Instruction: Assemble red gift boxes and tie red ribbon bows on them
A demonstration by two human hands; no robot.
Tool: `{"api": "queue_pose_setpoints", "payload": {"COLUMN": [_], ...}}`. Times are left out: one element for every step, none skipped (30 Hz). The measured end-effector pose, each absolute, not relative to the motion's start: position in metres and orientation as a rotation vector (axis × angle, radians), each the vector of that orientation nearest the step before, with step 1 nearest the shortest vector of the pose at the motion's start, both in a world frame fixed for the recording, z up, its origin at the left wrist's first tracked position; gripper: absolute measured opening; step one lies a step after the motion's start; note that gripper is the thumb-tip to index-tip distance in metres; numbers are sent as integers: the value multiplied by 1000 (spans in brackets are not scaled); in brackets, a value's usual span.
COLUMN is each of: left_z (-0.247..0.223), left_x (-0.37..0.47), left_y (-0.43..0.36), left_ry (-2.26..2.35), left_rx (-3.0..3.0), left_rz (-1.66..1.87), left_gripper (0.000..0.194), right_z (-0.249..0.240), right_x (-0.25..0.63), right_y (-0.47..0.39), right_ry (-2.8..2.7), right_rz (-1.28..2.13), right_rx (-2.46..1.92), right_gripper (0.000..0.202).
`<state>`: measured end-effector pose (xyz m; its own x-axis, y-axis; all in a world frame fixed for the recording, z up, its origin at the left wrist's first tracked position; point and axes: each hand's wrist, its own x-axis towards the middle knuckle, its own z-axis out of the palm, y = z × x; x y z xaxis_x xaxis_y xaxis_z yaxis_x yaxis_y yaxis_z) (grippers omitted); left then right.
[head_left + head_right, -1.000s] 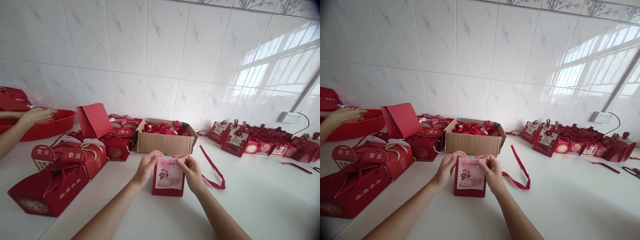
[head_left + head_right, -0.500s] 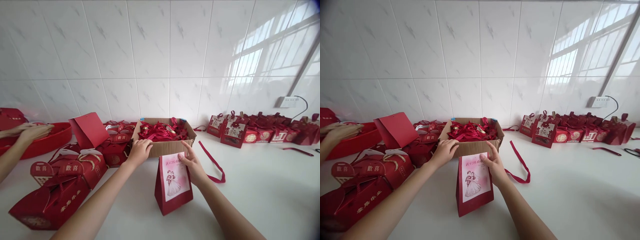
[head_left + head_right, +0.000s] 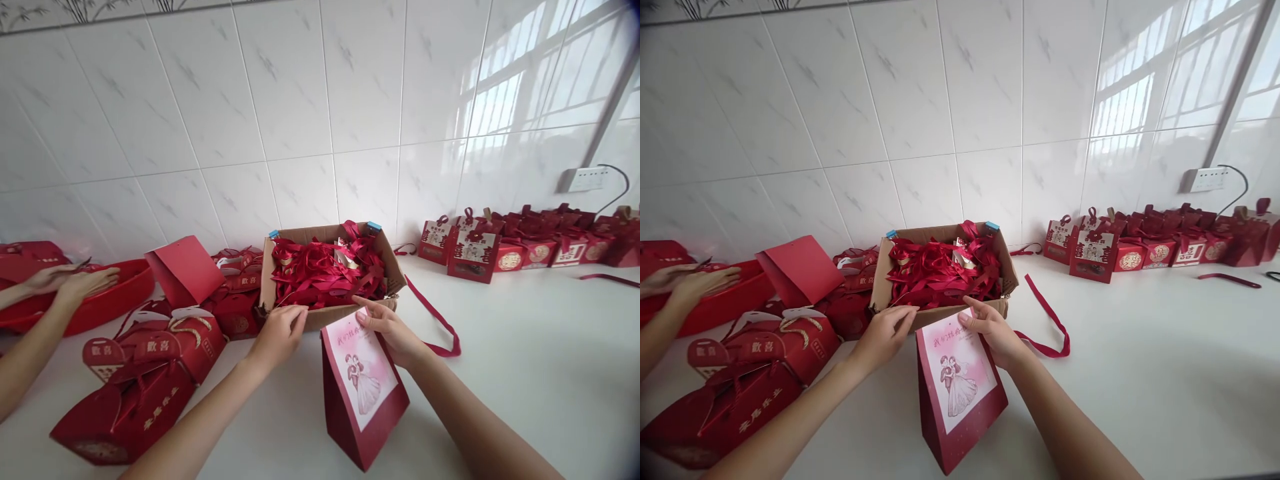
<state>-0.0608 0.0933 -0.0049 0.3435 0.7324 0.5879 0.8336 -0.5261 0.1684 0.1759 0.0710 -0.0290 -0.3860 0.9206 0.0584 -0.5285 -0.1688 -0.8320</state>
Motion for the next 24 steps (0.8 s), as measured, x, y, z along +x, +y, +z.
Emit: {"api": "queue_pose_setpoints", "payload": {"left_z": [0, 7, 16, 25, 35, 46, 56, 65, 72, 76, 79, 79, 77, 74, 71, 69, 67, 66, 67, 69, 71, 74, 76, 78], "left_x": [-62, -65, -67, -70, -73, -75, -77, -78, -78, -77, -77, -76, -74, -73, -72, -72, -72, -72, -72, -73, -74, -76, -77, -78], "left_y": [97, 101, 108, 115, 123, 131, 139, 147, 154, 161, 168, 173, 178, 182, 185, 187, 189, 190, 191, 191, 191, 190, 189, 187], "left_ry": [-1468, -1505, -1543, -1579, -1606, -1627, -1642, -1652, -1657, -1663, -1673, -1687, -1703, -1719, -1730, -1738, -1742, -1744, -1747, -1750, -1751, -1746, -1731, -1707], "left_rx": [-2392, -2333, -2265, -2196, -2137, -2085, -2045, -2021, -2016, -2018, -2022, -2023, -2020, -2016, -2010, -2005, -2000, -1993, -1985, -1977, -1973, -1976, -1988, -2008], "left_rz": [-956, -977, -993, -997, -987, -965, -931, -887, -833, -776, -720, -668, -622, -583, -551, -526, -507, -495, -488, -484, -476, -462, -441, -413], "left_gripper": [28, 28, 28, 28, 27, 27, 27, 27, 26, 25, 23, 21, 21, 21, 21, 20, 18, 16, 17, 19, 21, 23, 23, 21], "right_z": [-29, -29, -29, -29, -29, -29, -29, -28, -27, -25, -24, -22, -20, -19, -18, -18, -18, -19, -20, -20, -21, -22, -22, -22], "right_x": [176, 176, 176, 176, 176, 176, 176, 177, 177, 177, 177, 177, 177, 177, 177, 177, 177, 177, 177, 177, 176, 176, 176, 176], "right_y": [71, 71, 71, 71, 71, 71, 70, 70, 69, 68, 67, 67, 66, 66, 65, 66, 66, 67, 68, 69, 70, 70, 70, 70], "right_ry": [-987, -984, -980, -977, -974, -976, -981, -985, -985, -985, -985, -986, -988, -994, -1000, -1004, -1007, -1010, -1011, -1012, -1010, -1006, -1001, -995], "right_rz": [1751, 1746, 1743, 1742, 1742, 1745, 1750, 1758, 1765, 1773, 1779, 1782, 1782, 1783, 1782, 1783, 1786, 1790, 1792, 1795, 1796, 1796, 1795, 1792], "right_rx": [-588, -598, -611, -625, -636, -644, -646, -647, -647, -648, -651, -654, -653, -649, -642, -635, -629, -622, -615, -606, -596, -588, -583, -583], "right_gripper": [76, 76, 76, 77, 78, 80, 81, 82, 84, 85, 87, 88, 90, 92, 94, 96, 97, 97, 97, 97, 96, 97, 97, 98]}}
